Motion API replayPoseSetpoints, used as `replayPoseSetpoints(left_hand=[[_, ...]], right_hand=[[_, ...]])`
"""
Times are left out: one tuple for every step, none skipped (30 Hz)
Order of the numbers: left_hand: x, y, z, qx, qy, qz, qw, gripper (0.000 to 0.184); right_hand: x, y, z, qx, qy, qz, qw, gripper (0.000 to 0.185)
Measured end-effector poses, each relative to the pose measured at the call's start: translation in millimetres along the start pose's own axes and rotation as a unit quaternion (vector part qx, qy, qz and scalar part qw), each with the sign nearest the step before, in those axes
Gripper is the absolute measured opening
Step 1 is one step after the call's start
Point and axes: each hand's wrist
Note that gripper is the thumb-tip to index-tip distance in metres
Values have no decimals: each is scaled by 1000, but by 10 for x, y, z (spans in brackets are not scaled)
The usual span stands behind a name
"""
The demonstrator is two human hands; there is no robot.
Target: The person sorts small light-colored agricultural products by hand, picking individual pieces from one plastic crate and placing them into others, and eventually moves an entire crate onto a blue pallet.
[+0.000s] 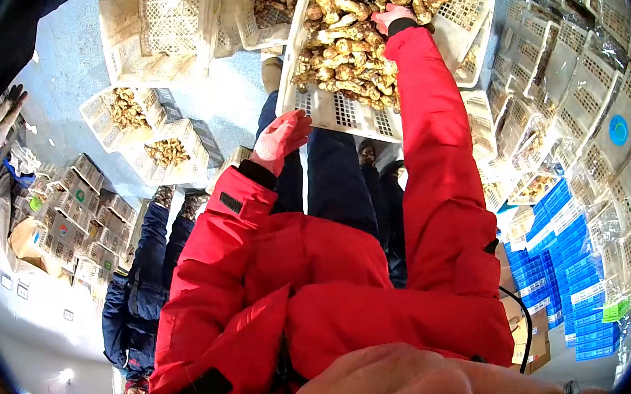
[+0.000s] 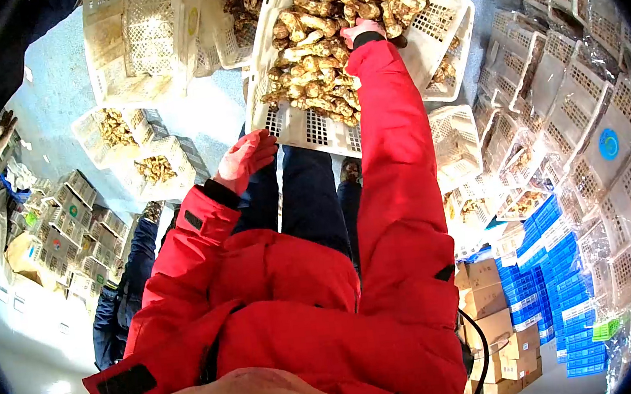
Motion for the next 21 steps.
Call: replayPoseSetpoints(left_hand=[[6,-17,-5,0,-2,-3,1000,46],[-9,-27,-23,1,-5,-6,1000,46],[-23,-23,-31,6,6,2,1000,45],[-24,-11,-28,6,3,2,1000,45],[-20,3,-29,6,0,0,1000,44],[-15,4,-45,8,-3,-1,1000,44],[-8,12,-35,5,-8,8,1000,44],[-4,28,-22,0,-14,17,1000,44],[-16,64,2,-5,-21,27,999,45],[-38,106,25,-11,-30,38,999,45],[-122,172,23,-26,-41,72,996,46],[-169,202,92,-11,-31,84,996,50],[-230,216,146,-20,-33,97,995,52],[-278,223,199,-30,-35,110,993,54],[-283,212,269,-37,-60,113,991,56],[-322,195,287,-41,-36,106,993,48],[-319,196,293,-31,-42,85,995,44],[-292,214,292,-22,-46,65,997,41],[-252,238,280,-13,-48,45,998,38],[-200,247,264,-4,-40,43,998,36],[-142,256,249,6,-33,42,999,33]], right_hand=[[-12,-101,-45,-7,38,-122,992,65],[-32,-187,-111,-15,75,-243,967,62],[-37,-165,-175,-11,78,-158,984,58],[-12,-131,-221,16,66,-72,995,59],[10,-103,-267,21,80,-79,993,59],[23,-62,-325,23,94,-86,992,59],[28,36,-358,33,64,53,996,60],[-23,-112,-740,46,57,24,997,62],[-84,-258,-1074,41,48,3,998,53],[-168,-328,-1343,36,40,-18,998,44],[-288,-250,-1531,46,38,25,998,36],[-419,-160,-1723,55,37,67,996,29],[-570,-129,-1968,38,-19,69,997,26],[-722,-105,-2198,22,-74,72,994,23],[-892,54,-2337,33,-137,77,987,24],[-1022,208,-2439,45,-199,82,976,26],[-1079,214,-2566,26,-182,118,976,25],[-1116,194,-2644,7,-168,155,973,25],[-1108,159,-2610,16,-108,122,986,26],[-1052,319,-2417,32,-62,150,986,29],[-1011,523,-2180,19,-34,213,976,30]])
Point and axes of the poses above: each hand's wrist, its own z-axis towards the middle knuckle, its own x-axis out of the back of the hand, y = z × x, and after that the axes turned 1 degree about -y, right-handed
